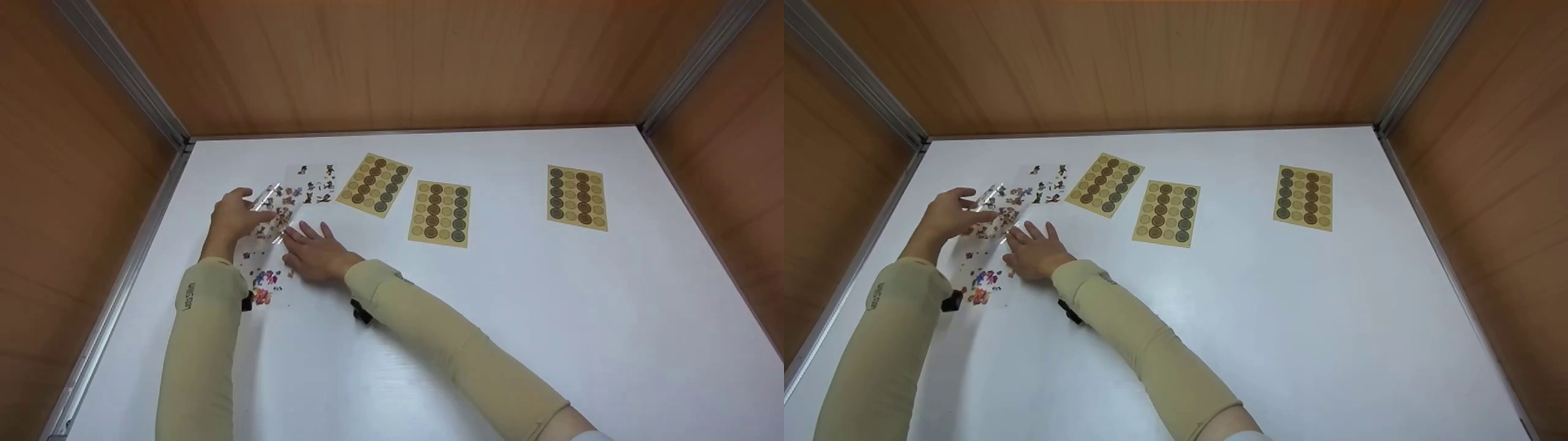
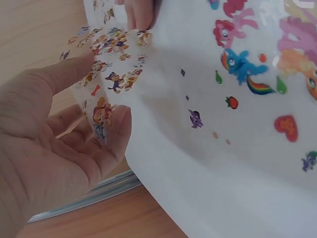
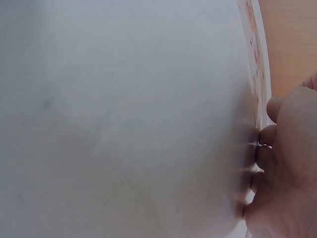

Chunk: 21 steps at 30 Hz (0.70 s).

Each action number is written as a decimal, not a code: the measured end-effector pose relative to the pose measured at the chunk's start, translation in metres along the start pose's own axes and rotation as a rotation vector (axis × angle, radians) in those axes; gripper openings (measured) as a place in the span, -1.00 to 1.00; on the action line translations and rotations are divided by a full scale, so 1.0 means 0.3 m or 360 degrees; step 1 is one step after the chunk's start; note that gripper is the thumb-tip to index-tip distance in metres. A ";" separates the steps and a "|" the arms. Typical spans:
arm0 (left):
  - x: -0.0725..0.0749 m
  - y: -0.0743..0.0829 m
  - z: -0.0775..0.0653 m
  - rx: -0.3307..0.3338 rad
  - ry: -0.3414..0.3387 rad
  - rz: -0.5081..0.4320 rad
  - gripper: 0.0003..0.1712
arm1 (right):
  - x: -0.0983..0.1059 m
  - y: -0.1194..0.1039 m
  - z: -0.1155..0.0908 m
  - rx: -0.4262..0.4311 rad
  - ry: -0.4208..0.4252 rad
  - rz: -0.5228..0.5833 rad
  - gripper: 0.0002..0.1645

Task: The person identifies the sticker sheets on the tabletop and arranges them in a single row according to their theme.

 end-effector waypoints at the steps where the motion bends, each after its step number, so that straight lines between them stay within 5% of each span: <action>1: 0.002 0.005 -0.004 0.0004 -0.0030 -0.0035 -0.04 | -0.002 0.001 0.001 -0.0002 0.0001 0.0004 -0.27; 12: -0.010 0.017 -0.027 0.0103 -0.0274 -0.0265 -0.14 | -0.012 0.013 0.011 -0.0004 0.0054 0.0047 -0.29; 21: -0.013 0.011 -0.071 -0.0005 -0.0367 -0.0386 -0.42 | 0.027 0.051 -0.017 0.0050 0.0440 0.0588 -0.20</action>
Point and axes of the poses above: each hand's wrist, its own z-axis towards the middle knuckle, its own x-axis out of the back of the hand, y = z × x, the point moved 6 cm from there along z, towards the middle knuckle, and after that the axes turned 8 degrees about x, right-handed, at the moved point
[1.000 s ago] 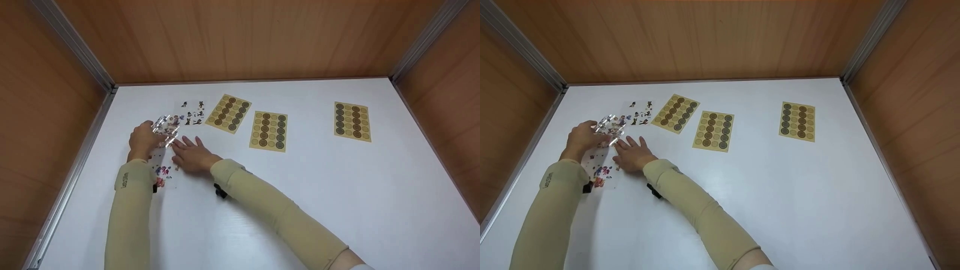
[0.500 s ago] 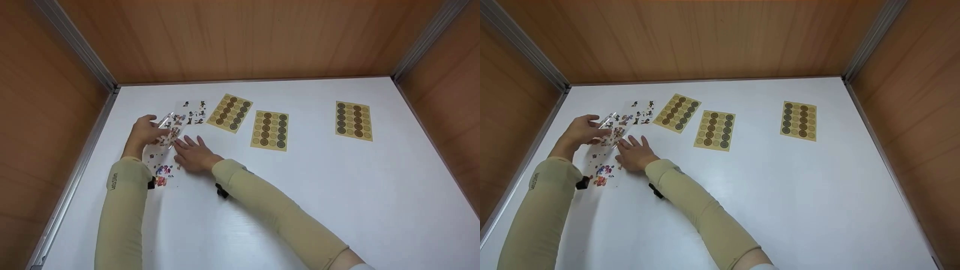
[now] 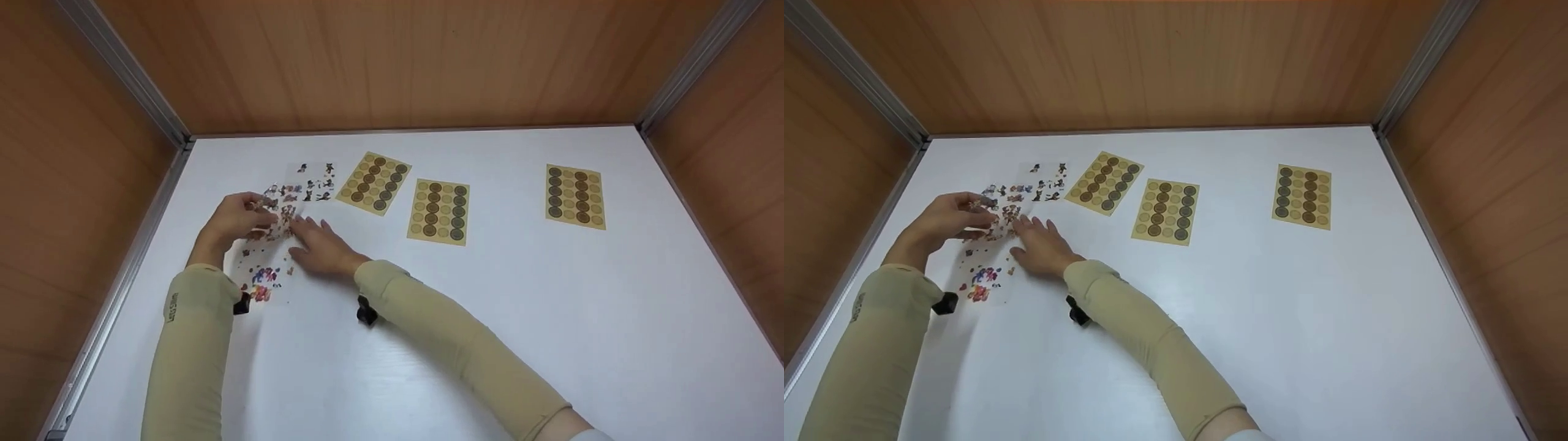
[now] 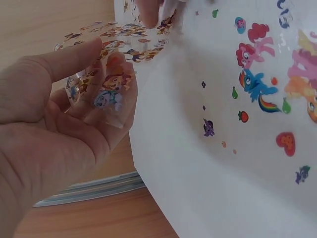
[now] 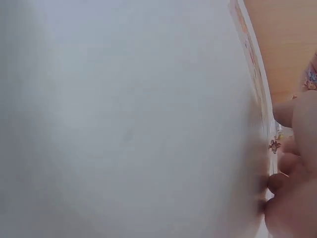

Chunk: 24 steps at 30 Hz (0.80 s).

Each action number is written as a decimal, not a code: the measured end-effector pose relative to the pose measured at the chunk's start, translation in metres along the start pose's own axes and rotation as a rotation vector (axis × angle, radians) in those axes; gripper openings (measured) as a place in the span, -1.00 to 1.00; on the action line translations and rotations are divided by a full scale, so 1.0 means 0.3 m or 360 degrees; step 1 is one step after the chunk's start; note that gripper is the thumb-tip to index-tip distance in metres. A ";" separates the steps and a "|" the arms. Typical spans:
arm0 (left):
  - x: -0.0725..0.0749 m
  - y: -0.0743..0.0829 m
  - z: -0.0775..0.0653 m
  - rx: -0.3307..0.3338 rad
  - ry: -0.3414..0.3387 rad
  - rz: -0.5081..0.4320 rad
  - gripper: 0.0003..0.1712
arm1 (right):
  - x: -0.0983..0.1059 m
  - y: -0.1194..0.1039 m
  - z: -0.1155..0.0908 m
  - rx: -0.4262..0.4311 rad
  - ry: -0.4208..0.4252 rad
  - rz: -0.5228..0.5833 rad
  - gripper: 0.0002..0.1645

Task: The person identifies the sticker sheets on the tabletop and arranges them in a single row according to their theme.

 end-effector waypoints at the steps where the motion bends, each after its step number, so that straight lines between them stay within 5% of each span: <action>1: -0.004 0.004 -0.005 -0.0015 -0.0016 -0.0030 -0.41 | 0.016 0.008 -0.005 -0.0020 0.0072 0.0081 -0.17; 8: -0.040 0.053 -0.035 -0.0093 -0.0102 -0.0187 -0.21 | 0.152 0.066 -0.034 -0.0151 0.0509 0.0861 -0.07; 14: -0.109 0.111 -0.047 -0.0130 -0.0187 -0.0283 -0.25 | 0.246 0.107 -0.101 -0.0263 0.0700 0.1625 -0.24; 18: -0.172 0.141 -0.054 -0.0157 -0.0250 -0.0312 -0.24 | 0.293 0.121 -0.172 -0.0289 0.0710 0.1759 -0.35; 24: -0.263 0.155 -0.078 -0.0198 -0.0331 -0.0480 -0.10 | 0.353 0.133 -0.301 -0.0282 0.0632 0.1681 -0.41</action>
Point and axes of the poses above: each hand's wrist, its own z-axis towards the middle knuckle, its own x-axis out of the back of the hand, y = z × x, the point moved 6 cm from there along z, towards the middle knuckle, and after that the axes turned 8 degrees about x, right-handed, at the moved point
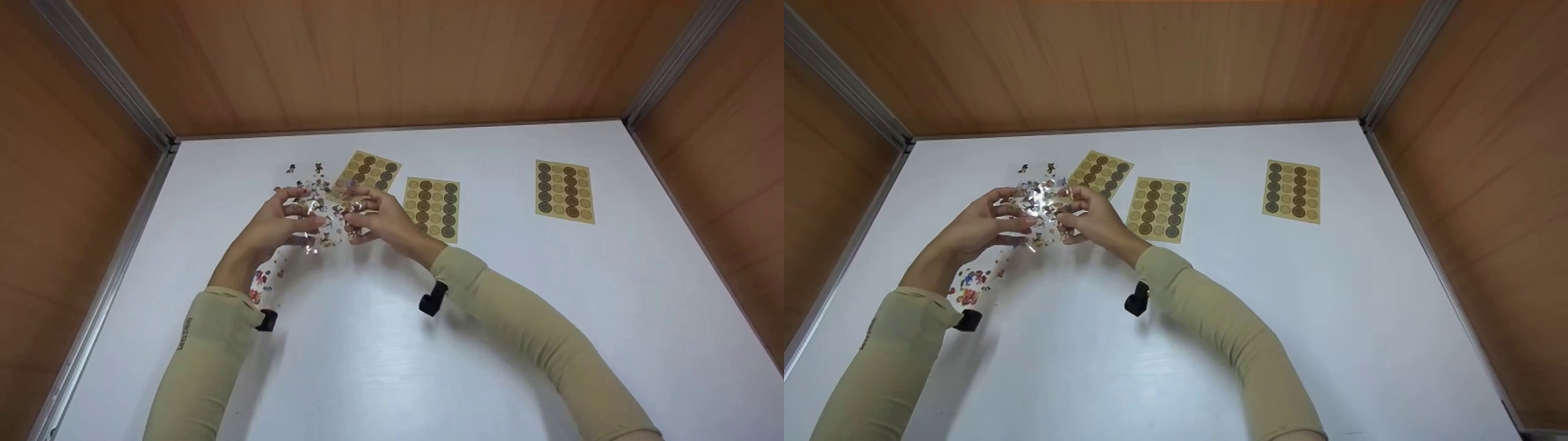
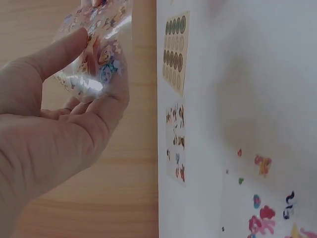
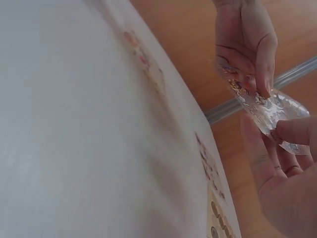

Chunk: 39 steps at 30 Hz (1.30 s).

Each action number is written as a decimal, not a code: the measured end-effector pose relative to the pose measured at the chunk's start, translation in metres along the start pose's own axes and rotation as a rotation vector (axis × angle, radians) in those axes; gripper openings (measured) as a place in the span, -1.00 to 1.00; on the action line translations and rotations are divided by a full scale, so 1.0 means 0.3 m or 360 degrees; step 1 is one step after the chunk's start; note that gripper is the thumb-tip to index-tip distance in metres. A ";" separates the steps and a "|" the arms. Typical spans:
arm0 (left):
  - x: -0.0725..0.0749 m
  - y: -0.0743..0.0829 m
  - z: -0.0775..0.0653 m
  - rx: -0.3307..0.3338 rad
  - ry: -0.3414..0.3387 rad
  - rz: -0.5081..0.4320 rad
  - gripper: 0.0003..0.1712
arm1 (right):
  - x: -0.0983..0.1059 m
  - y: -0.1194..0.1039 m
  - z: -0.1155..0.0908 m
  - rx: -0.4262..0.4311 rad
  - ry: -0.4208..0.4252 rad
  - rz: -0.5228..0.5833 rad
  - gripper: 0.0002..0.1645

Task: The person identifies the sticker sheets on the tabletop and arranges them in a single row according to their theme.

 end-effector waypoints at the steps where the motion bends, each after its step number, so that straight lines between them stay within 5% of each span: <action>1: -0.011 -0.005 -0.004 -0.0010 -0.0012 -0.0040 -0.10 | 0.015 -0.004 -0.018 -0.0009 -0.0002 -0.0013 -0.41; 5: -0.049 -0.041 -0.022 -0.0015 -0.0037 -0.0136 -0.03 | 0.066 -0.005 -0.088 -0.0065 -0.0007 -0.0031 -0.40; 12: -0.109 -0.116 -0.042 0.0032 -0.0092 -0.0099 -0.01 | 0.116 0.029 -0.169 -0.0156 -0.0045 -0.0038 -0.43; 31: -0.125 -0.140 -0.035 0.0041 -0.0110 -0.0020 -0.05 | 0.132 0.076 -0.198 -0.0189 -0.0108 -0.0099 -0.41; 39: -0.109 -0.164 -0.041 0.0062 -0.0097 0.0030 -0.10 | 0.119 0.090 -0.180 -0.0159 -0.0080 -0.0210 0.01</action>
Point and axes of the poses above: each hand's wrist, its own z-axis towards the middle knuckle, its own x-axis out of the back of the hand, y = z × x, the point moved 6 cm from there along z, towards the middle knuckle, and after that the axes turned 8 degrees about x, right-handed, at the moved point
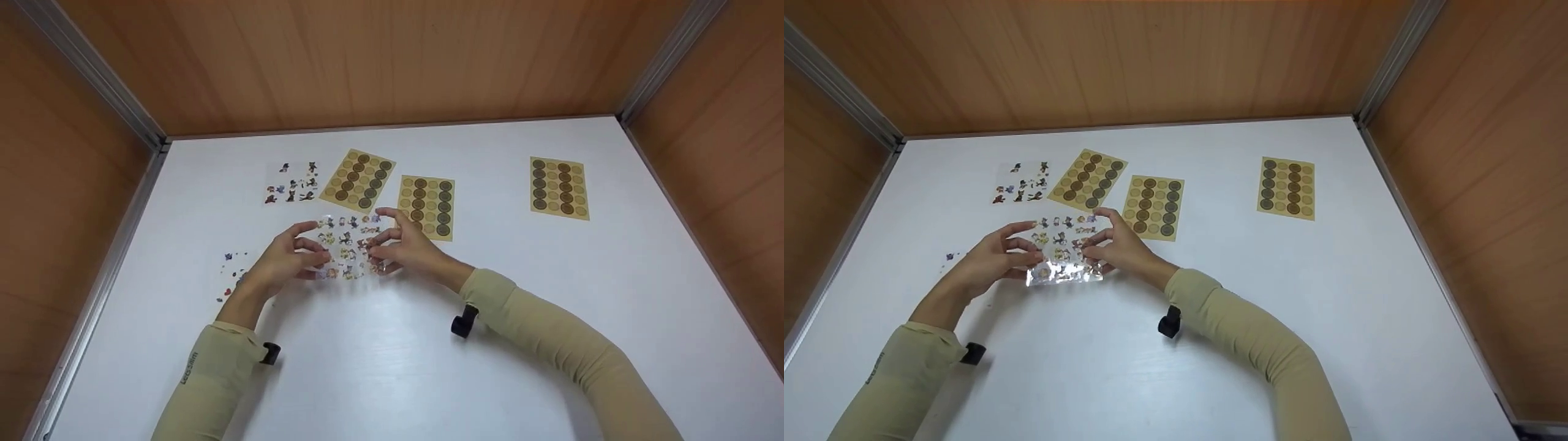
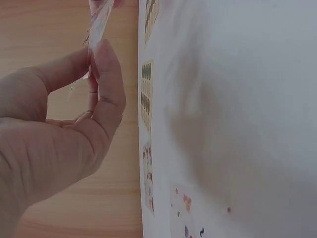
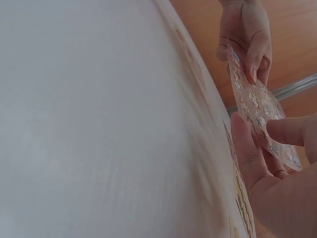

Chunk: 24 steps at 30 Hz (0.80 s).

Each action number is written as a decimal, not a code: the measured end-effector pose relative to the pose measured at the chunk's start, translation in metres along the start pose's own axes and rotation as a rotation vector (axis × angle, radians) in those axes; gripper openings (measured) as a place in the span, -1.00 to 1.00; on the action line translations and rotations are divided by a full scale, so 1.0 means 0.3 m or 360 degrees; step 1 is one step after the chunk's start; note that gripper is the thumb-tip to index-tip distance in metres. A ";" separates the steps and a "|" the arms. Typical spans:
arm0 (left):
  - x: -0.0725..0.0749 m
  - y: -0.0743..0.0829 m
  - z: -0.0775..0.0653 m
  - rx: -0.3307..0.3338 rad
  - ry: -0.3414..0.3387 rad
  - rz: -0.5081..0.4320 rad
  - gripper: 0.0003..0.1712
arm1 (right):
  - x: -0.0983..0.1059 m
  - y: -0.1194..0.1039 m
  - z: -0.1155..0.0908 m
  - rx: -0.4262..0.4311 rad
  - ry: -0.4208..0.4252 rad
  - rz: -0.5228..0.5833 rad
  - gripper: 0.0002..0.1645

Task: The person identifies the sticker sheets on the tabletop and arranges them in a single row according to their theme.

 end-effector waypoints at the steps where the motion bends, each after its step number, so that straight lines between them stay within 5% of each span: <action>1: 0.005 -0.008 -0.001 0.0006 -0.0002 0.0004 -0.09 | -0.006 -0.001 0.003 0.0009 -0.0006 -0.0014 0.06; 7: 0.043 -0.058 -0.004 0.0051 0.0029 0.0058 -0.08 | -0.049 -0.006 0.014 0.0122 -0.0107 -0.0193 0.10; 15: 0.086 -0.121 -0.016 0.0113 0.0152 0.0293 -0.10 | -0.127 0.003 0.026 0.0421 -0.0341 -0.0998 -0.02; 24: 0.121 -0.126 -0.044 0.0068 0.0263 0.0565 -0.10 | -0.200 0.004 0.012 0.0417 -0.0472 -0.1381 -0.04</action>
Point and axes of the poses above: each hand's wrist, its own z-axis towards the middle knuckle, its own x-axis out of the back of the hand, y = z × x, the point moved 6 cm from there along z, towards the middle knuckle, and after that the axes turned 8 degrees about x, right-handed, at the moved point
